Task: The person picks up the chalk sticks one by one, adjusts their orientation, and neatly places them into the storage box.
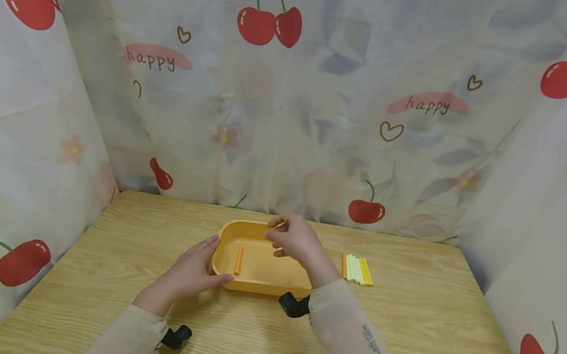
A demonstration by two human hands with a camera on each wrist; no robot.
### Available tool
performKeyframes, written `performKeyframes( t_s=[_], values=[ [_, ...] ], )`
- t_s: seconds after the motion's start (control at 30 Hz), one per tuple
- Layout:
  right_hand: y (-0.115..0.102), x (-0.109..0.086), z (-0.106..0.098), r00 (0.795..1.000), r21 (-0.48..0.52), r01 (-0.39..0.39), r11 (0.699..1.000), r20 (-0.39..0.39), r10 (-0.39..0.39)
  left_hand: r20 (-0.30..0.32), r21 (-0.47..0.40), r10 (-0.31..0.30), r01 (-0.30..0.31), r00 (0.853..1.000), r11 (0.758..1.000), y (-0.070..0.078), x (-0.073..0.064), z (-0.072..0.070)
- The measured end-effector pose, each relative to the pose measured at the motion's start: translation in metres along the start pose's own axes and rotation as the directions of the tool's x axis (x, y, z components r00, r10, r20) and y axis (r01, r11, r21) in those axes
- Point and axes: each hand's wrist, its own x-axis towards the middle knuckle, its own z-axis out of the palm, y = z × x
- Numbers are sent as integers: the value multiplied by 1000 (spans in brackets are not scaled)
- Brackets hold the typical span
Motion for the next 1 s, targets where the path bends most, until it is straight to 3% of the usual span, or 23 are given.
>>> performKeyframes(
  t_s=[0.33, 0.63, 1.0],
  values=[
    [8, -23, -28, 998, -67, 55, 996, -6, -55, -3, -5, -3, 3, 1000, 1000, 0, -1, -1],
    [30, -44, -63, 992, -147, 76, 986, -87, -90, -2, 0, -6, 6, 1000, 1000, 0, -1, 1],
    [49, -62, -97, 986, -204, 37, 978, -152, -69, 2, 6, -8, 8, 1000, 1000, 3, -1, -1]
  ],
)
